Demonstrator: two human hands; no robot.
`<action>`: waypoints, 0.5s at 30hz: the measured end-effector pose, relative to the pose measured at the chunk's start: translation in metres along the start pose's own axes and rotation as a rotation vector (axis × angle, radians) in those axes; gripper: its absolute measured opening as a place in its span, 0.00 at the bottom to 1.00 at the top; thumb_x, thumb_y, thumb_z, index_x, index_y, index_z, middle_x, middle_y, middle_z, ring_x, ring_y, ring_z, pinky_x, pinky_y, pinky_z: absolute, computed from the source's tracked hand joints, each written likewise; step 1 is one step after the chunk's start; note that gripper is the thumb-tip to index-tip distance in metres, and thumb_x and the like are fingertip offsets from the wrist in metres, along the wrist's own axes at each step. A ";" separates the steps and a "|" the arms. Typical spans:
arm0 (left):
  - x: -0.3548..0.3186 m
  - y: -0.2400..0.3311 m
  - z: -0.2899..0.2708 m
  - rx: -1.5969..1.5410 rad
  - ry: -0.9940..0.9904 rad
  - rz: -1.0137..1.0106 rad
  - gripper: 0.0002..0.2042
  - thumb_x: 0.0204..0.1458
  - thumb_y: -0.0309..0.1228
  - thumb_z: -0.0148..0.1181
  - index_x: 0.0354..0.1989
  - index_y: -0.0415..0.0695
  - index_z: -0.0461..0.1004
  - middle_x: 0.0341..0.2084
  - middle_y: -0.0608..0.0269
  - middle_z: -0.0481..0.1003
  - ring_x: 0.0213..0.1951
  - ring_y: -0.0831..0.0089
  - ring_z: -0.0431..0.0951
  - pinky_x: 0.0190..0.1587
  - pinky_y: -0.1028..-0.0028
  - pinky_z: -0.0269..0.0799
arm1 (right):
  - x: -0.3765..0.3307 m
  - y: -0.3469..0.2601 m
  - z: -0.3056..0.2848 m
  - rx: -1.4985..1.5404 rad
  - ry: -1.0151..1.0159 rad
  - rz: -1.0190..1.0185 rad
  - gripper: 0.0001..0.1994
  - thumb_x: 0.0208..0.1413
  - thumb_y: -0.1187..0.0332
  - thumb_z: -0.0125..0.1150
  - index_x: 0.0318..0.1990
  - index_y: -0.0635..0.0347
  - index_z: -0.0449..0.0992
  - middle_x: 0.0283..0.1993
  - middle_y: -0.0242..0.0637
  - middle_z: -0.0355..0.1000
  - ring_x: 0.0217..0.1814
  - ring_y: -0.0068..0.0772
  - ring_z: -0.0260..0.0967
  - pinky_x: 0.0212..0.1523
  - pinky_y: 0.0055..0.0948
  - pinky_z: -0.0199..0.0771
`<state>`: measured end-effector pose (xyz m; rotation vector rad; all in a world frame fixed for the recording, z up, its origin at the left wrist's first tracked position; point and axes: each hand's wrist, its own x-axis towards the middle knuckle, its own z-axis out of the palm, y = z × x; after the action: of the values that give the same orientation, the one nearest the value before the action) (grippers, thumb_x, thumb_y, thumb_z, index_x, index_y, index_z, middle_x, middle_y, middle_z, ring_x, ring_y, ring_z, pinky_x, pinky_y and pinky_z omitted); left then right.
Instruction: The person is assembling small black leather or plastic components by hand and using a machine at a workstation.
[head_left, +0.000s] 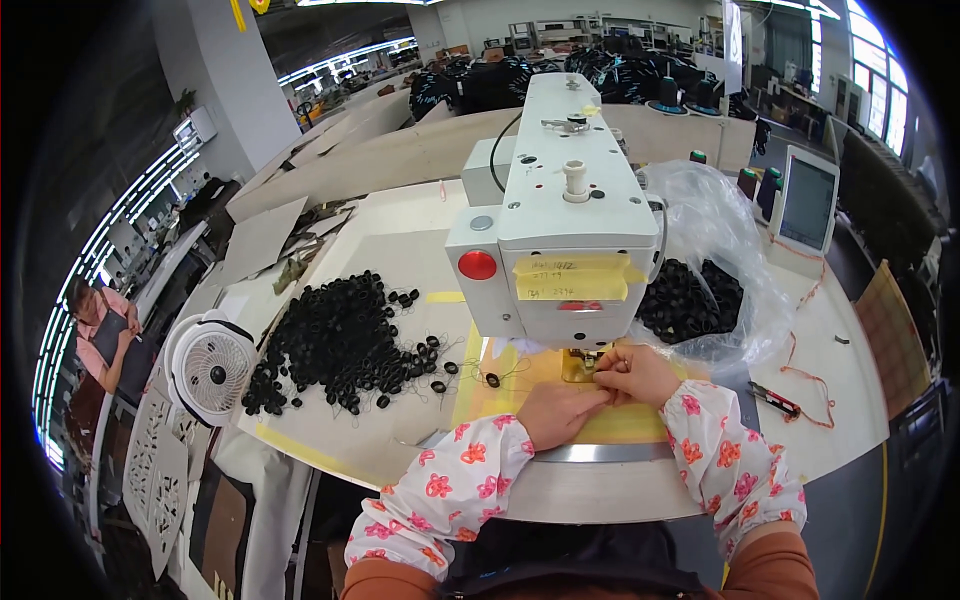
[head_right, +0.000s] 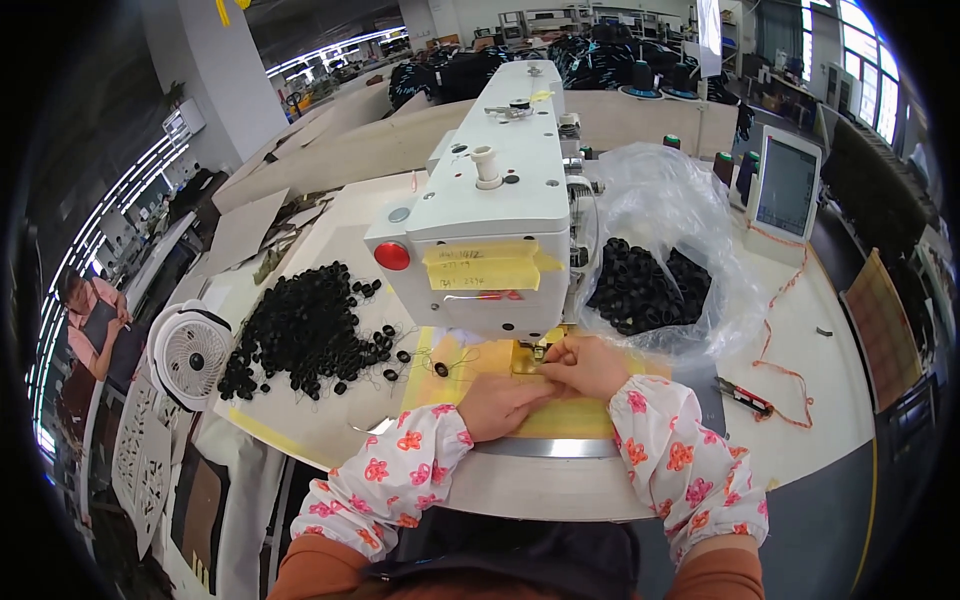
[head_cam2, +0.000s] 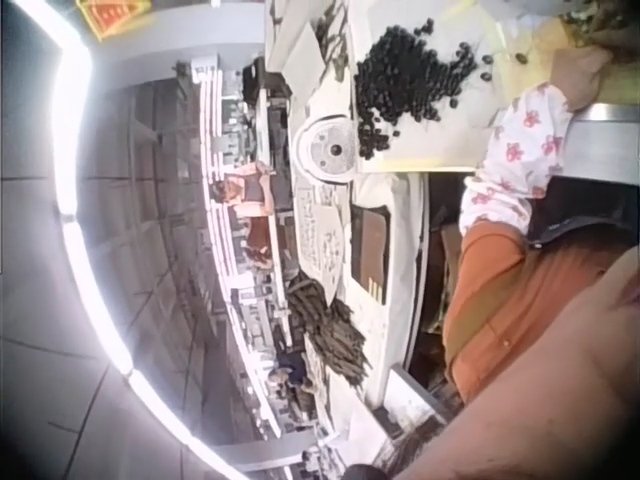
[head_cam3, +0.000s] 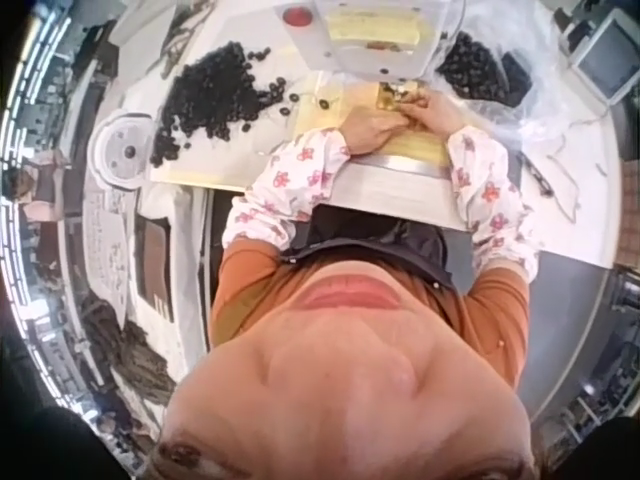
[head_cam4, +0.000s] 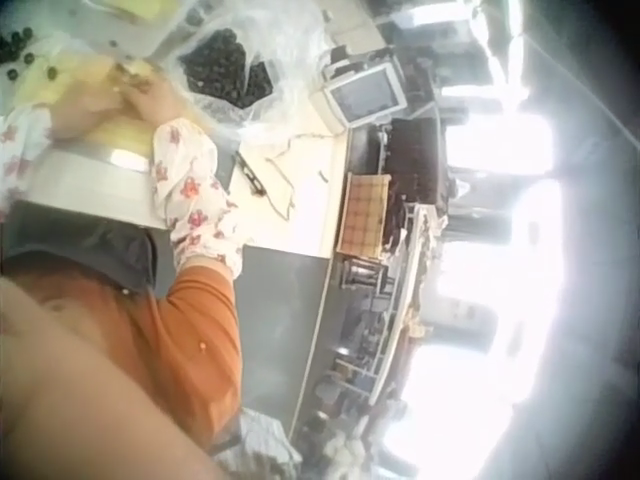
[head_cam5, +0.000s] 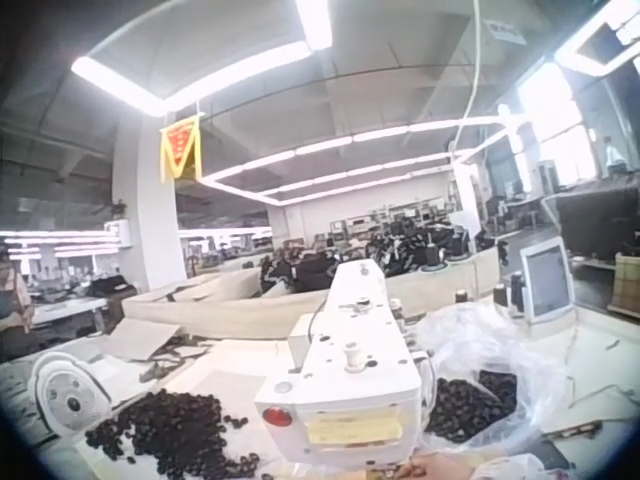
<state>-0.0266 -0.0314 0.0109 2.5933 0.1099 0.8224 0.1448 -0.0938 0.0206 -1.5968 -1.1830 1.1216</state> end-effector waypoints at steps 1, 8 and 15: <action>0.001 0.003 -0.003 -0.012 -0.033 -0.030 0.06 0.47 0.31 0.50 0.32 0.45 0.71 0.22 0.60 0.72 0.24 0.62 0.72 0.25 0.67 0.67 | -0.002 -0.003 0.001 0.103 -0.022 0.034 0.09 0.44 0.70 0.60 0.29 0.65 0.69 0.21 0.32 0.69 0.19 0.17 0.66 0.16 0.17 0.64; 0.004 -0.015 -0.005 -0.323 0.170 -0.388 0.07 0.50 0.28 0.49 0.33 0.41 0.73 0.22 0.59 0.72 0.23 0.77 0.71 0.27 0.78 0.65 | -0.022 -0.002 0.016 0.021 -0.203 -0.186 0.04 0.43 0.75 0.55 0.28 0.64 0.67 0.20 0.29 0.65 0.21 0.17 0.62 0.21 0.16 0.62; 0.005 -0.036 -0.004 -0.090 -0.143 -0.431 0.11 0.49 0.38 0.48 0.30 0.44 0.73 0.19 0.56 0.71 0.23 0.60 0.72 0.25 0.71 0.65 | -0.016 -0.010 0.012 0.201 -0.306 -0.145 0.06 0.48 0.74 0.56 0.34 0.62 0.68 0.24 0.28 0.67 0.21 0.16 0.63 0.21 0.16 0.64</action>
<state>-0.0227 0.0039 0.0013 2.4035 0.5535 0.4719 0.1284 -0.1057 0.0293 -1.1973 -1.3124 1.3749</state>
